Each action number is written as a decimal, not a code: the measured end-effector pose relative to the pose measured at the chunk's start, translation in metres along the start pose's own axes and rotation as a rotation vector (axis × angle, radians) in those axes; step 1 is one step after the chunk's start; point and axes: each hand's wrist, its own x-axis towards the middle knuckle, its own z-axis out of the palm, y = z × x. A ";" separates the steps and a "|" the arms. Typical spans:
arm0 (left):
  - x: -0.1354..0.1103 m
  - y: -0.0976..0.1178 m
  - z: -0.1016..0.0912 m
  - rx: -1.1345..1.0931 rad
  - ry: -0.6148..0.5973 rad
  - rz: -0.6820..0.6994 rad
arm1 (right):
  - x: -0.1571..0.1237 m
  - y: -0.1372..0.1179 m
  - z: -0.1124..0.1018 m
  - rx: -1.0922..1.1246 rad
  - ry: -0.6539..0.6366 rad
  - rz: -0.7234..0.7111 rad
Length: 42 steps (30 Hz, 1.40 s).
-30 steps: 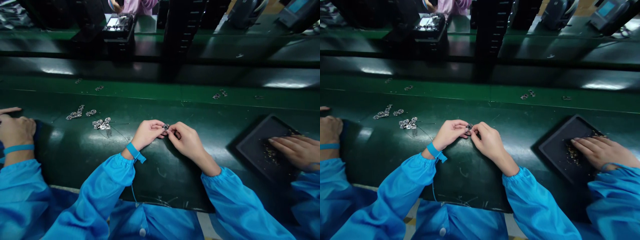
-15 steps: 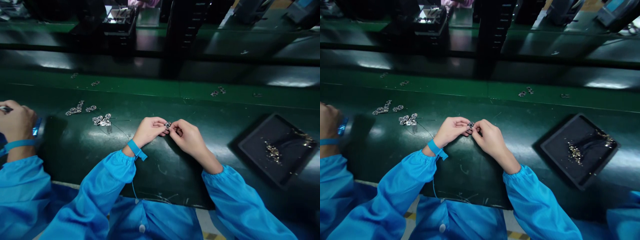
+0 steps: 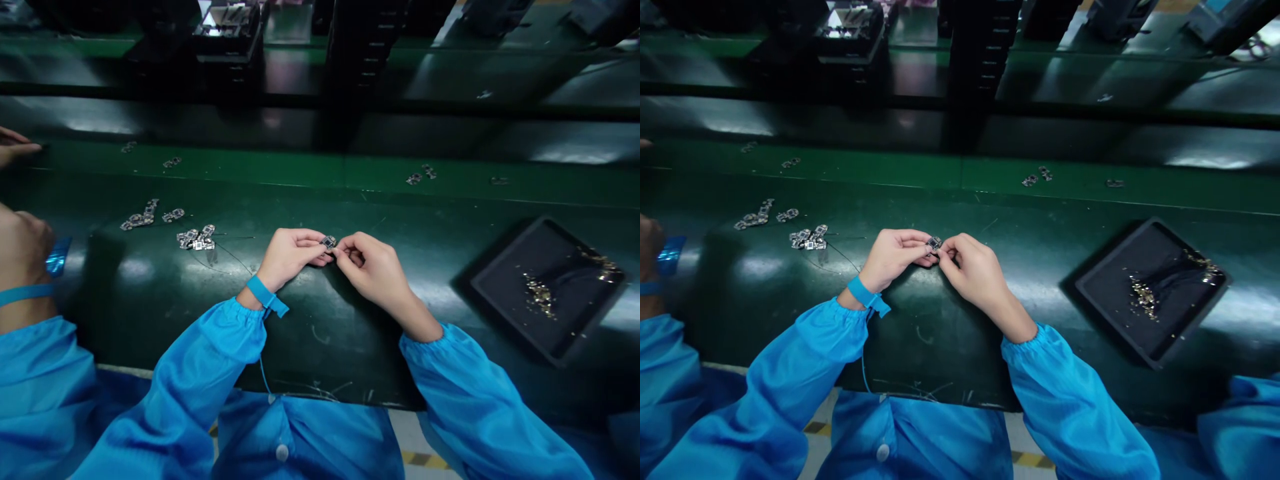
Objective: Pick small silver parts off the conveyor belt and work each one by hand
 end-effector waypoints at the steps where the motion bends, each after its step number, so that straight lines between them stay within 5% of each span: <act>1: 0.000 0.001 -0.001 -0.004 -0.007 -0.002 | 0.000 0.000 0.000 0.010 0.008 0.010; 42: 0.000 -0.001 0.000 0.102 -0.061 0.016 | -0.003 0.000 0.002 -0.031 -0.043 0.048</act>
